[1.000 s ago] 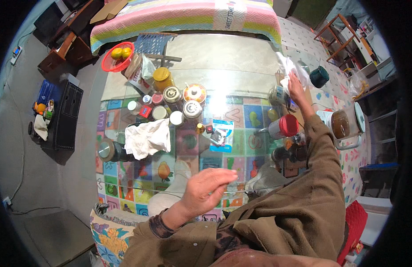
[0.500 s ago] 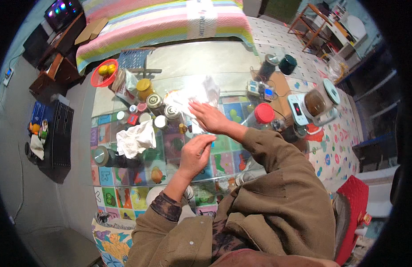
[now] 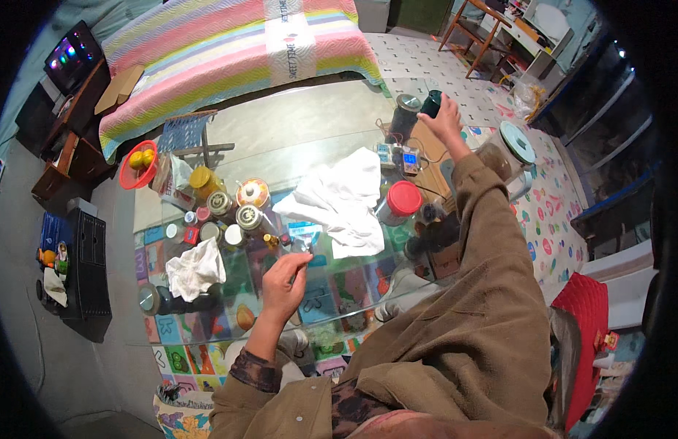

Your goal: The person wipes a glass-top table with a white cloth, moving items like jars, a kettle, and a bowl of fruit aside to reach different areas. They repeatedly wipe the surface and reposition objects during the cleaning process.

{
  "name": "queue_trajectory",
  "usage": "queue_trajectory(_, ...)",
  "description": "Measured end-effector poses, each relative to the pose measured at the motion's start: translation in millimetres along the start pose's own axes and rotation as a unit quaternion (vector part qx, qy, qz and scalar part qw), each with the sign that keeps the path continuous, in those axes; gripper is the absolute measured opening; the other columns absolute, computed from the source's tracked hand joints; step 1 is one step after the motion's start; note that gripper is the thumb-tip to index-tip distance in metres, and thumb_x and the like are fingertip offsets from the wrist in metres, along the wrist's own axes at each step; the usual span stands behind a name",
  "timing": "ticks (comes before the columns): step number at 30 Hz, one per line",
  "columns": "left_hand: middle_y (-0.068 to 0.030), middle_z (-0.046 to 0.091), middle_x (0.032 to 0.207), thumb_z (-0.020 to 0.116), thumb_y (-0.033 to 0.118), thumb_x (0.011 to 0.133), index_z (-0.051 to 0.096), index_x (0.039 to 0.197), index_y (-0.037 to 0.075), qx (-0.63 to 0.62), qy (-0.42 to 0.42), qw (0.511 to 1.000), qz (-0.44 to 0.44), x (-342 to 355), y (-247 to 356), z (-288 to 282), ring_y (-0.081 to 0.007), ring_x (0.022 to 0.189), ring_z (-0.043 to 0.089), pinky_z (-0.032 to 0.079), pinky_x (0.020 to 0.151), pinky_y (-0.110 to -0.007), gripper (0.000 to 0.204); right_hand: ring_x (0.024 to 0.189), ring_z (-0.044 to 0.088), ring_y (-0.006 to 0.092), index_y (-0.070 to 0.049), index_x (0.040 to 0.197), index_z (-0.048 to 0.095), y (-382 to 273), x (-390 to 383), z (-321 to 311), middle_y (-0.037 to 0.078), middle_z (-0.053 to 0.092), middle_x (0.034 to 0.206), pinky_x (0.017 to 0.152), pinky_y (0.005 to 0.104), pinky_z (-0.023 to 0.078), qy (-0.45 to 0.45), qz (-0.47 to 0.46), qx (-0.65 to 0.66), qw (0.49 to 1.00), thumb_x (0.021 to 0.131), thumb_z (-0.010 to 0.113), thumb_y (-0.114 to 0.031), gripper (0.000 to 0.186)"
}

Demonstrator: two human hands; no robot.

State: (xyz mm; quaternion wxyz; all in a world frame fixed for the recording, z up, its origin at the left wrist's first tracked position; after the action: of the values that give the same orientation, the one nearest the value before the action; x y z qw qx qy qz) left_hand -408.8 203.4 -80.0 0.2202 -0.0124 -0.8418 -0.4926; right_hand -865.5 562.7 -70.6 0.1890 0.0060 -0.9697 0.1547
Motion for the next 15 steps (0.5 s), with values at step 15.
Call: queue_trajectory(15, -0.0143, 0.072, 0.104, 0.063, -0.006, 0.088, 0.071, 0.105, 0.001, -0.011, -0.021, 0.998, -0.055, 5, -18, 8, -0.0282, 0.095, 0.071, 0.055, 0.082, -0.034, 0.02, 0.124, 0.05, 0.0428, -0.009, 0.137, 0.054, -33, 63, 53, 0.018, 0.047, 0.14, 0.103, 0.0489, 0.044, -0.097, -0.013, -0.106, 0.99, 0.073, 0.079, -0.05, 0.081)
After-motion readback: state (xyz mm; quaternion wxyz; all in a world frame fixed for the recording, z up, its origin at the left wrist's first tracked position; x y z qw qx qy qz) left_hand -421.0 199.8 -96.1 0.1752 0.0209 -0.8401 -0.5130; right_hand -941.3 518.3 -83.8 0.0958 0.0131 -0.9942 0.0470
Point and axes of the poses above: each hand's wrist, its own x-axis towards the middle knuckle, its own z-axis out of the palm, y = z × x, the point moved 10 cm from there along x, towards the middle knuckle
